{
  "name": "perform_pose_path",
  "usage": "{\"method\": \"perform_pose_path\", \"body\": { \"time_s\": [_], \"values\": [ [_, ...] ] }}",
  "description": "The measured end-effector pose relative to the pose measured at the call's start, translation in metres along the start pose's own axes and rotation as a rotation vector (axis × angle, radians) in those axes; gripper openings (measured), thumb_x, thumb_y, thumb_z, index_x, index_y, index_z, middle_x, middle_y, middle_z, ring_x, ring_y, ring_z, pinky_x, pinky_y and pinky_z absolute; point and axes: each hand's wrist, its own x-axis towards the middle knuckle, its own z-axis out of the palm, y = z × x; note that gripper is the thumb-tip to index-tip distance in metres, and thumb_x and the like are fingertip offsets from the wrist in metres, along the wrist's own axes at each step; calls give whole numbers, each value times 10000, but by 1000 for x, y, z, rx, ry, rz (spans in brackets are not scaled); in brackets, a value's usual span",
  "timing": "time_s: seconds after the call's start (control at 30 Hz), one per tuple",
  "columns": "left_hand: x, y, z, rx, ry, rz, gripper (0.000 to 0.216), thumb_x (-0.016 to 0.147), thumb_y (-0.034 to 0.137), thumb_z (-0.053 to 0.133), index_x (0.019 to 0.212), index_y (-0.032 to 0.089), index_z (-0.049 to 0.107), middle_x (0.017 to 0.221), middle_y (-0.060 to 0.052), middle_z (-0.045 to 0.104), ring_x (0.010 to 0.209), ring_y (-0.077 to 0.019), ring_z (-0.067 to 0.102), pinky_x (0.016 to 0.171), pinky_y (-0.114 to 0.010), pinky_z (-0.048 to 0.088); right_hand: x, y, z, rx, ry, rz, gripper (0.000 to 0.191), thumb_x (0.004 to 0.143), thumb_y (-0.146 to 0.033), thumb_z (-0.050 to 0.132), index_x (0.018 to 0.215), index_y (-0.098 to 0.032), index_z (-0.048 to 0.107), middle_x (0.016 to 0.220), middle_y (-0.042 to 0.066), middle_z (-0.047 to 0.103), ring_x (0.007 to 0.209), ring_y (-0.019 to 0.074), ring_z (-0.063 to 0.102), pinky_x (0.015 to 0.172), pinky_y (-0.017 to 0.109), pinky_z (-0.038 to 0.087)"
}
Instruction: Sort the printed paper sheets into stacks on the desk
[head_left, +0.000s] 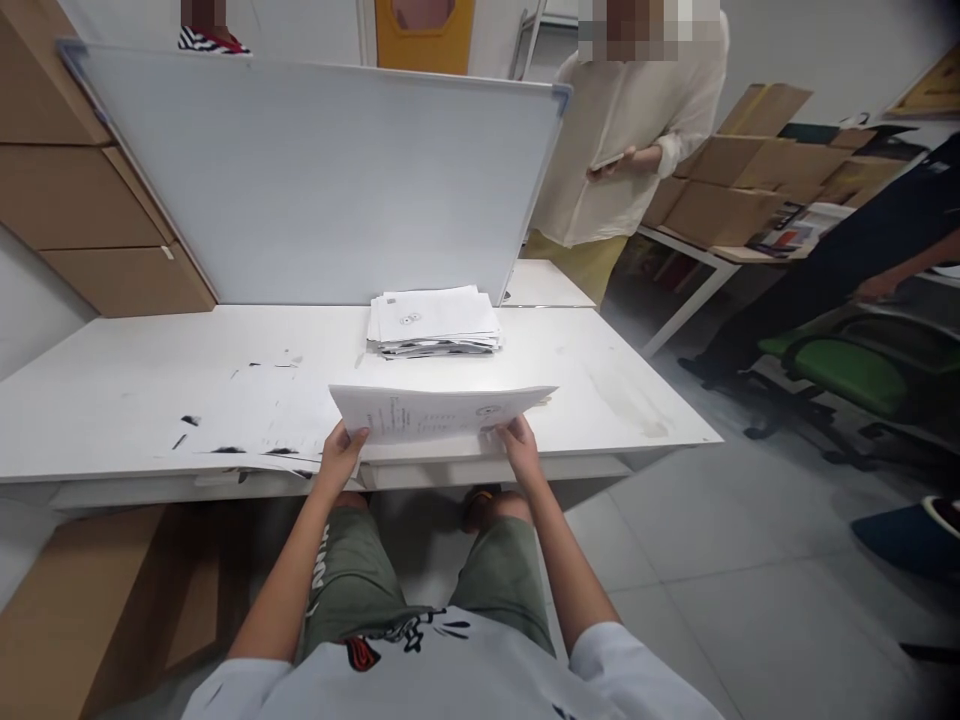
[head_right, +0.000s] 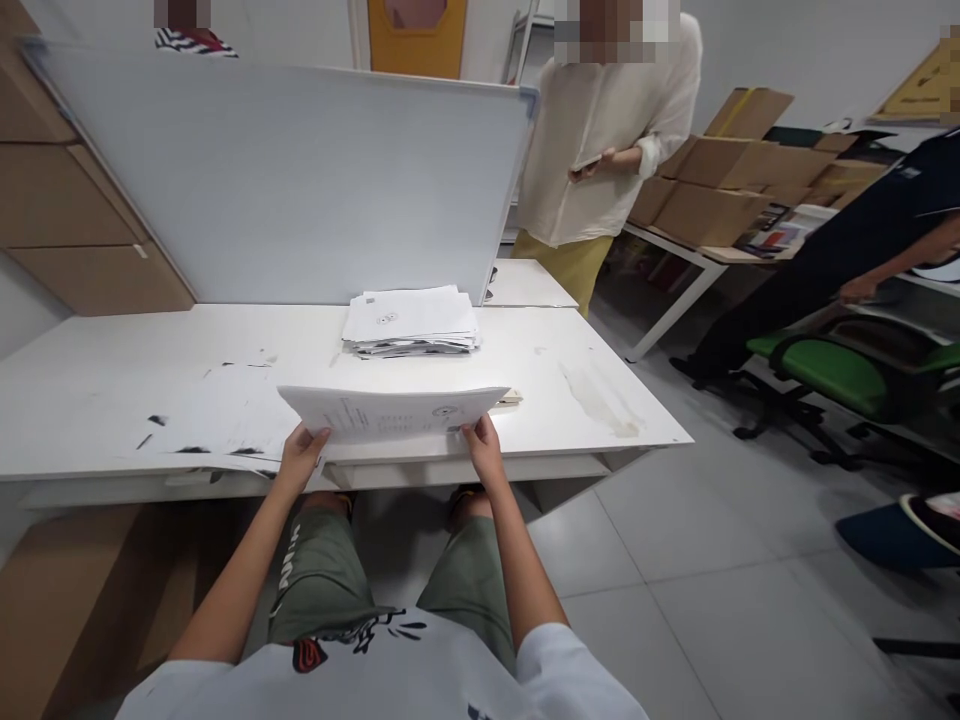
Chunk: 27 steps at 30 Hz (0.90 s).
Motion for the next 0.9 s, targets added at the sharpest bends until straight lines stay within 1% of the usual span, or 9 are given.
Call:
{"method": "perform_pose_path", "body": {
  "time_s": [0.1, 0.17, 0.23, 0.33, 0.4, 0.47, 0.6, 0.73, 0.9],
  "values": [
    [-2, 4, -4, 41, 31, -7, 606, 733, 676, 635, 1067, 170, 630, 1093, -107, 721, 1065, -287, 656, 952, -416, 516, -3, 1, -1, -1, -4, -24, 265, 655, -311, 717, 892, -219, 640, 903, -5, 703, 926, 173, 608, 882, 296, 465],
    [-5, 8, -10, 154, 55, -30, 545, 752, 639, 622, 1031, 171, 637, 1014, -90, 731, 987, -272, 667, 886, -388, 528, -6, 1, -3, 0, -15, -23, 311, 651, -326, 719, 930, -215, 635, 929, 4, 706, 934, 178, 613, 881, 304, 468],
    [-8, 12, -17, 307, 55, -75, 485, 769, 602, 596, 989, 173, 644, 931, -69, 729, 907, -253, 665, 815, -353, 526, -10, 1, -4, -5, -37, 12, 392, 631, -326, 726, 991, -212, 622, 946, 17, 708, 927, 187, 619, 856, 311, 474],
    [-13, 18, -24, 416, 21, -138, 450, 770, 570, 554, 957, 172, 646, 925, -68, 726, 890, -253, 660, 758, -322, 509, -16, 4, -8, -36, -58, 121, 527, 599, -331, 720, 1093, -211, 583, 839, 3, 685, 800, 182, 615, 728, 298, 471],
    [-17, 20, -26, 424, 15, -167, 447, 753, 562, 545, 941, 167, 642, 948, -83, 727, 904, -264, 660, 749, -321, 503, -20, 6, -11, -68, -70, 178, 592, 601, -340, 703, 1160, -213, 553, 769, -21, 649, 716, 166, 591, 665, 287, 451],
    [-19, 22, -25, 409, 12, -200, 452, 726, 563, 559, 929, 166, 636, 945, -95, 728, 894, -272, 663, 742, -324, 502, -21, 8, -14, -108, -86, 206, 618, 609, -348, 684, 1195, -214, 542, 739, -34, 621, 672, 153, 567, 634, 280, 434],
    [-21, 27, -18, 331, -16, -262, 476, 678, 567, 605, 933, 166, 635, 937, -102, 736, 886, -279, 674, 733, -324, 507, -20, 8, -17, -155, -66, 229, 618, 584, -364, 658, 1171, -194, 563, 690, -57, 561, 604, 124, 507, 588, 261, 389],
    [-20, 30, -11, 332, -53, -300, 483, 668, 562, 614, 936, 160, 642, 912, -93, 739, 876, -278, 679, 722, -320, 504, -16, 4, -22, -182, -30, 218, 616, 572, -364, 636, 1156, -176, 583, 660, -68, 517, 584, 109, 457, 569, 250, 357],
    [-18, 28, -3, 340, -70, -301, 521, 660, 585, 605, 944, 149, 636, 879, -101, 732, 842, -282, 674, 686, -321, 492, -16, -2, -29, -215, 4, 222, 642, 578, -359, 610, 1183, -148, 590, 675, -57, 524, 593, 111, 439, 556, 250, 355]
  ]
}}
